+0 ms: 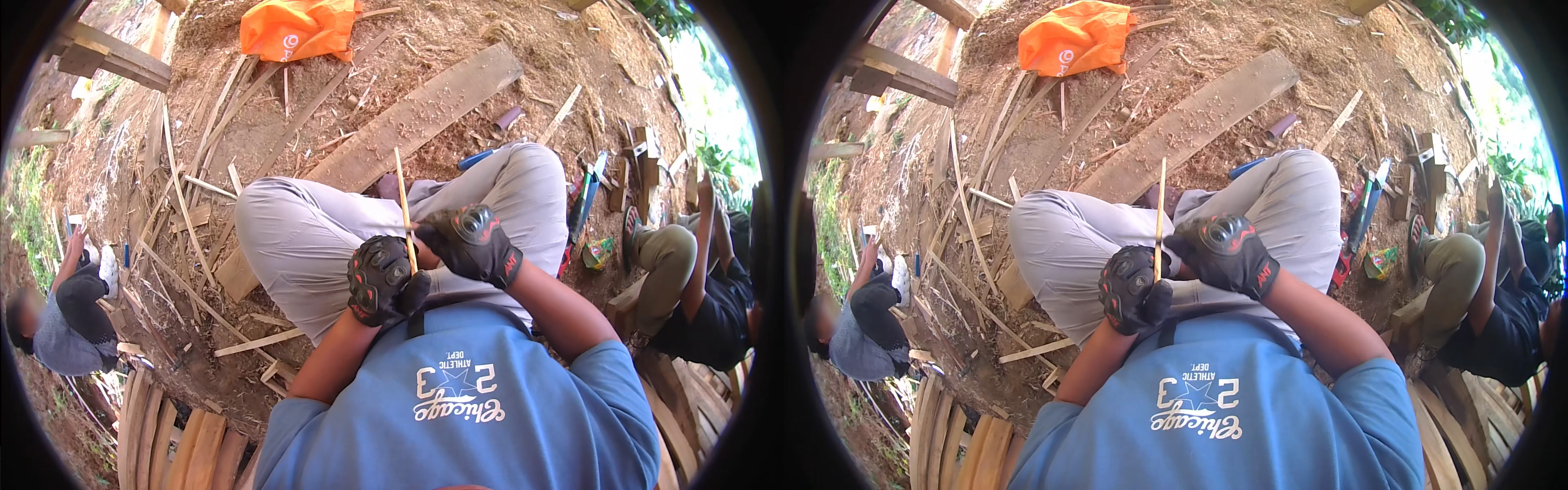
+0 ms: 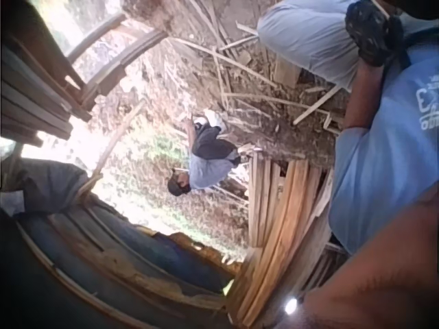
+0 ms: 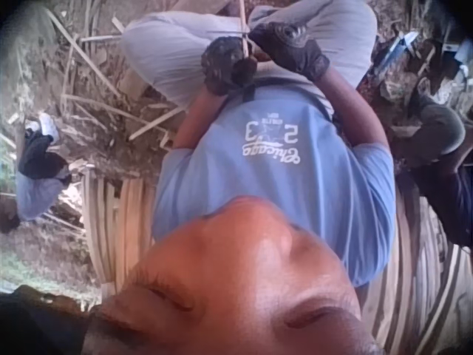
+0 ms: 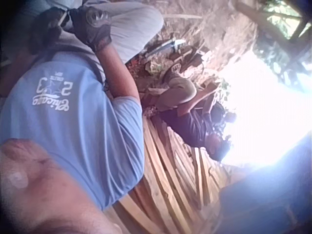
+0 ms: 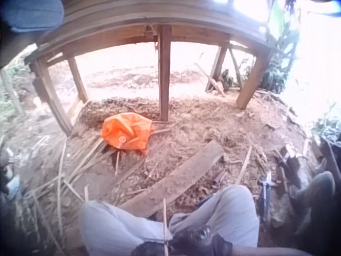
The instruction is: The person sits on the ground and uses a knife to sharpen a thin wooden stick. They repeatedly scrape the blade along the stick's surface to create a point, occasionally pausing to inspect the progress. The person is wearing gloves and is surrounded by wood scraps and tools.
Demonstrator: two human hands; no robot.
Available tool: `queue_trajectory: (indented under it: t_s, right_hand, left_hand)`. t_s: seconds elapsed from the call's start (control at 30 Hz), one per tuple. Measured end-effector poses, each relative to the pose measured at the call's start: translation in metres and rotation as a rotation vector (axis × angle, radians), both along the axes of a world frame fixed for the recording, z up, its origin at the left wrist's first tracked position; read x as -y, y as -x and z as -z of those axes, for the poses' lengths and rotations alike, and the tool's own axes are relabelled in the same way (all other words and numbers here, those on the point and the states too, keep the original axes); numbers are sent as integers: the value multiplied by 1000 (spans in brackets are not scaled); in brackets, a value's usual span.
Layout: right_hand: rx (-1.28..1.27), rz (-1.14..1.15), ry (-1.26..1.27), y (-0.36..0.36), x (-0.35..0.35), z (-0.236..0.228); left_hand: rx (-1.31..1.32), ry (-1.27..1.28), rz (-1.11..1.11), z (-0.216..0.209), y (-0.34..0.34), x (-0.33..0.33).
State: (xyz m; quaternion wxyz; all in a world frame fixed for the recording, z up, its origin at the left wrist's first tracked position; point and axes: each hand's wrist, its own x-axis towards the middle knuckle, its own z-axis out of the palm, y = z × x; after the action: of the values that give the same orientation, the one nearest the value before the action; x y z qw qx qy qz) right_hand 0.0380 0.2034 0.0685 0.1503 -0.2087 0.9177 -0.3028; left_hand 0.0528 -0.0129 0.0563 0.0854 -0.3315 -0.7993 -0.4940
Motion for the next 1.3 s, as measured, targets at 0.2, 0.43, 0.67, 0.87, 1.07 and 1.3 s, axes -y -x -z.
queue_trajectory:
  t_s: [0.2,0.43,0.67,0.87,1.07,1.3]
  right_hand:
    - [-116,10,64,1,3,8]
    - [-155,14,-15,-4,-6,40]
    - [-130,98,62,-5,2,15]
    - [-217,105,28,-2,-5,59]
    - [-74,159,-31,7,-8,66]
    - [-114,167,-29,13,-3,64]
  left_hand:
    - [16,-29,-19,4,1,-2]
    - [46,4,40,-3,1,-3]
    - [80,-33,10,3,1,0]
    - [-22,32,-20,15,-2,-3]
    - [-37,48,-22,17,-6,-2]
    - [-59,2,-37,20,-3,1]
